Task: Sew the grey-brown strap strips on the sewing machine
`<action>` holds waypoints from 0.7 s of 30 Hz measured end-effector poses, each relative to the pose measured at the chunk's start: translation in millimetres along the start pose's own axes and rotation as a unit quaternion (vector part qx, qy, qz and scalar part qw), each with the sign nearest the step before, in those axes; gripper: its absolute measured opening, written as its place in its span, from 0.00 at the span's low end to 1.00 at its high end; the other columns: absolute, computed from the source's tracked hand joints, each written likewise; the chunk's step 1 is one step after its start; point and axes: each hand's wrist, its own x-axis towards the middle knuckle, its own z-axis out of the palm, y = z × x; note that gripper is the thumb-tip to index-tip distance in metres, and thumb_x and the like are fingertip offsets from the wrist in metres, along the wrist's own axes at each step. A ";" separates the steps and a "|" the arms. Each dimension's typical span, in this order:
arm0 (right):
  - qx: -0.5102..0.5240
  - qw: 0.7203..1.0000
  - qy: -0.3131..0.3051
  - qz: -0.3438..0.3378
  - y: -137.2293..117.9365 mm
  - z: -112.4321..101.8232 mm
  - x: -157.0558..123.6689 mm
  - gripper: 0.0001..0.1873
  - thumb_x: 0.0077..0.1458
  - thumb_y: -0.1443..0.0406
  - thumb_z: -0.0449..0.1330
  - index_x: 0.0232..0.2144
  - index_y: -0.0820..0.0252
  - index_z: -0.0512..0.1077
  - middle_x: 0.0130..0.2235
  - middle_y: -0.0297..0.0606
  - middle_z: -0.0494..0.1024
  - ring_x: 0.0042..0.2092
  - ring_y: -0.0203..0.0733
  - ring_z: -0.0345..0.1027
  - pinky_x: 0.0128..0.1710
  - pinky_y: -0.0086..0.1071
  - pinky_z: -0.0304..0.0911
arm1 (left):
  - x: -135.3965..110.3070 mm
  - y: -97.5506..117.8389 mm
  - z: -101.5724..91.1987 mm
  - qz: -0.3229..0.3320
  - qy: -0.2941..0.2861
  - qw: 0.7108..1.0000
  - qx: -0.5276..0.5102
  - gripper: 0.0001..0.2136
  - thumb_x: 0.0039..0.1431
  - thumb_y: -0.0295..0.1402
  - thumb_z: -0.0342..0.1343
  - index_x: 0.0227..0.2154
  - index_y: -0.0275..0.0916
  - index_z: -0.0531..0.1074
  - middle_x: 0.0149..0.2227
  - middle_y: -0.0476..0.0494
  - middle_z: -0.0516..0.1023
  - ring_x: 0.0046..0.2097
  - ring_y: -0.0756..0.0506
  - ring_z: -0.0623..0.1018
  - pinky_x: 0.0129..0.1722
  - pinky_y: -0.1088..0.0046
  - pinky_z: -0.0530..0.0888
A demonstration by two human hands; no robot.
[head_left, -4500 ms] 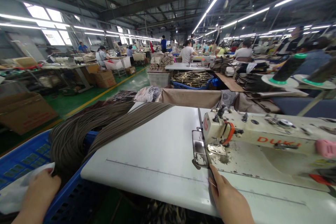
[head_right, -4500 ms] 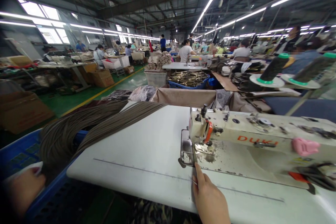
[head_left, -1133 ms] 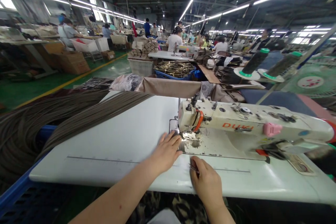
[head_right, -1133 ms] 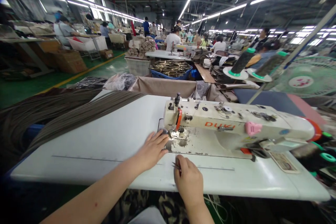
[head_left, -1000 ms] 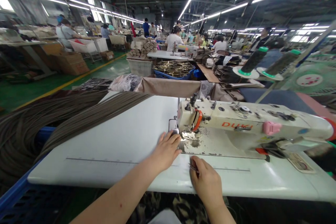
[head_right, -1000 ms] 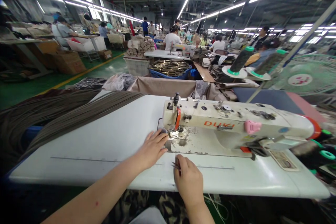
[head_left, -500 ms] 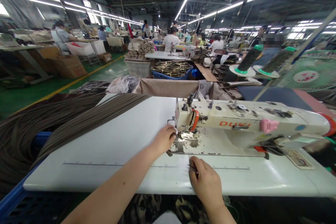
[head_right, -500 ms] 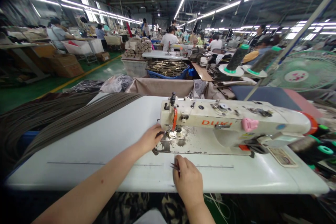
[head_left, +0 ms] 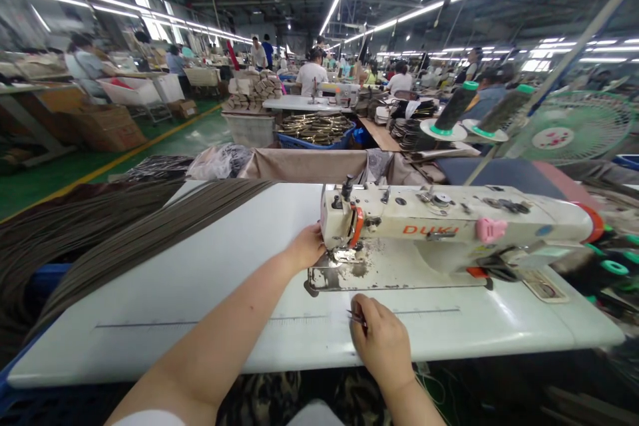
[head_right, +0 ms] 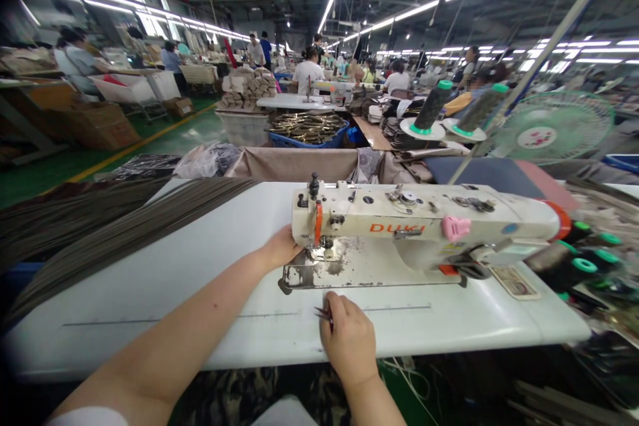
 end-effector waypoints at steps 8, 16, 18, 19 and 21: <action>-0.004 1.000 0.009 -0.007 -2.1 -3.3 1.3 0.14 0.54 0.73 0.54 0.43 0.58 0.71 0.32 0.34 0.76 0.34 0.42 0.67 0.36 0.34 0.57 | -8.7 -6.7 -13.7 0.005 -0.018 0.999 0.036 0.11 0.63 0.34 0.59 0.45 0.42 0.81 0.50 0.41 0.82 0.55 0.38 0.76 0.60 0.59 0.70; -0.002 1.000 0.016 -0.009 -2.8 -3.2 1.3 0.13 0.55 0.73 0.54 0.42 0.58 0.72 0.32 0.34 0.76 0.34 0.41 0.66 0.35 0.34 0.55 | -22.3 2.1 -21.1 -0.051 -0.004 0.998 0.035 0.03 0.58 0.34 0.65 0.35 0.46 0.83 0.43 0.46 0.83 0.48 0.41 0.79 0.54 0.61 0.70; -0.001 1.000 0.015 -0.007 -2.9 -3.1 1.5 0.13 0.55 0.73 0.54 0.42 0.58 0.72 0.32 0.34 0.76 0.33 0.41 0.65 0.35 0.34 0.54 | -29.0 7.7 -19.6 -0.069 0.002 0.997 0.025 0.02 0.58 0.32 0.66 0.33 0.45 0.83 0.39 0.48 0.83 0.45 0.43 0.80 0.50 0.65 0.72; -0.001 1.000 0.015 -0.007 -3.0 -3.2 1.7 0.13 0.56 0.73 0.54 0.42 0.58 0.72 0.32 0.34 0.76 0.33 0.41 0.65 0.35 0.34 0.54 | -32.2 10.5 -18.6 -0.076 0.004 0.997 0.019 0.02 0.58 0.31 0.65 0.33 0.45 0.82 0.38 0.49 0.83 0.43 0.45 0.80 0.48 0.67 0.72; 0.000 1.000 0.013 -0.005 -3.5 -3.6 2.0 0.13 0.56 0.73 0.54 0.41 0.58 0.72 0.32 0.34 0.75 0.33 0.41 0.65 0.35 0.34 0.54 | -37.3 15.4 -16.6 -0.087 0.008 0.996 0.007 0.03 0.58 0.29 0.65 0.33 0.44 0.82 0.37 0.49 0.82 0.42 0.46 0.80 0.45 0.71 0.73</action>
